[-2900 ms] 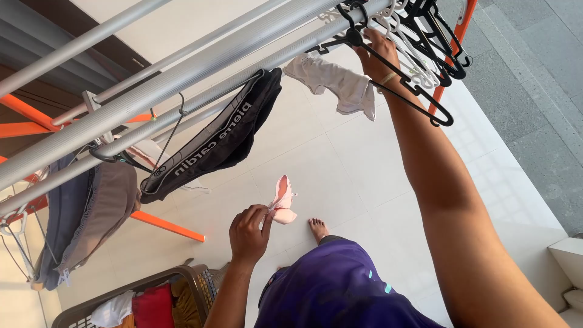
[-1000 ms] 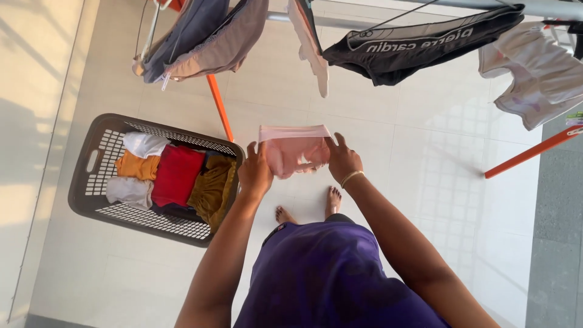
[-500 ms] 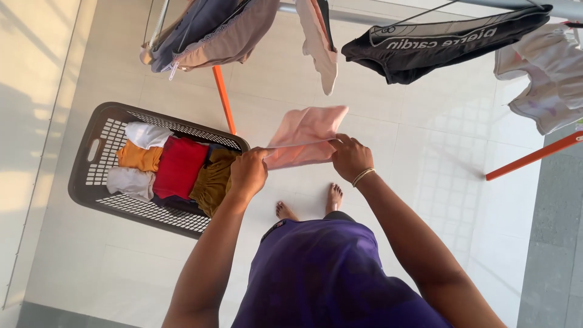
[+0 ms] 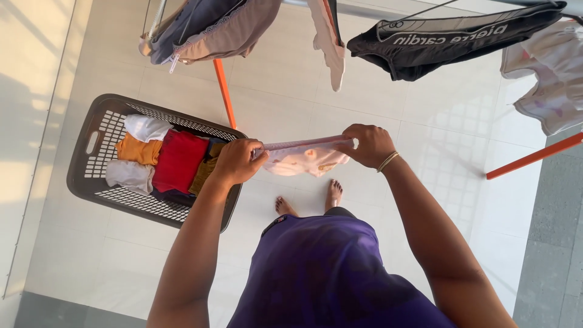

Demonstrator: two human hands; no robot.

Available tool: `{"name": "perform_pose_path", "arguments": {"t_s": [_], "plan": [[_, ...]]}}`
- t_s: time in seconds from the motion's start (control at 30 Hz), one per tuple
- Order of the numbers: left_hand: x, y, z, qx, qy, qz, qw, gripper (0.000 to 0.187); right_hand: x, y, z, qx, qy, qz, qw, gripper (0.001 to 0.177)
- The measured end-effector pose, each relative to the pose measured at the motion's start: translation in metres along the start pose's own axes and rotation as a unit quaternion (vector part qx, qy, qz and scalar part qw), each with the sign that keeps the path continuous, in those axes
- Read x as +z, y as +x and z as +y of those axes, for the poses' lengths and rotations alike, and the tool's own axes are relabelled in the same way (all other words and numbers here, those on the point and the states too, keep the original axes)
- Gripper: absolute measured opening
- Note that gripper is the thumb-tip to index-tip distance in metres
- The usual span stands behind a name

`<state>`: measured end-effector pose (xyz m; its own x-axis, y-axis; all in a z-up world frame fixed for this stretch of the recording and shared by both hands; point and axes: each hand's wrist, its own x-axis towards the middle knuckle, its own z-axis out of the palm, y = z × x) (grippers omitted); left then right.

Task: Removing dry laundry from a rack, folding each item, and placing them into a laundry basket.

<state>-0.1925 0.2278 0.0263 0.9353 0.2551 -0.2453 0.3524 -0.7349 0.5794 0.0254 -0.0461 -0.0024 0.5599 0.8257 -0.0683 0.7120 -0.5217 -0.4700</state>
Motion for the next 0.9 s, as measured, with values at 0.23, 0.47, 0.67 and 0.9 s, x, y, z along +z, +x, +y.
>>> {"name": "perform_pose_path", "arguments": {"t_s": [0.23,0.47,0.67,0.9], "plan": [[-0.007,0.000,0.006,0.068,0.001,0.023,0.997,0.009,-0.007,0.002,0.022,-0.067,0.087,0.035,0.993,0.015],[-0.028,-0.010,0.034,0.073,0.021,-0.010,0.997,0.020,-0.041,0.003,0.024,-0.032,0.173,-0.034,0.984,0.013],[-0.028,-0.010,0.043,0.062,-0.157,-0.017,0.986,0.011,-0.042,0.006,0.050,0.038,0.351,-0.135,0.926,0.019],[0.075,0.036,0.034,-0.086,-0.228,0.130,0.961,0.021,-0.002,0.019,0.052,0.079,0.309,-0.106,0.942,0.053]]}}
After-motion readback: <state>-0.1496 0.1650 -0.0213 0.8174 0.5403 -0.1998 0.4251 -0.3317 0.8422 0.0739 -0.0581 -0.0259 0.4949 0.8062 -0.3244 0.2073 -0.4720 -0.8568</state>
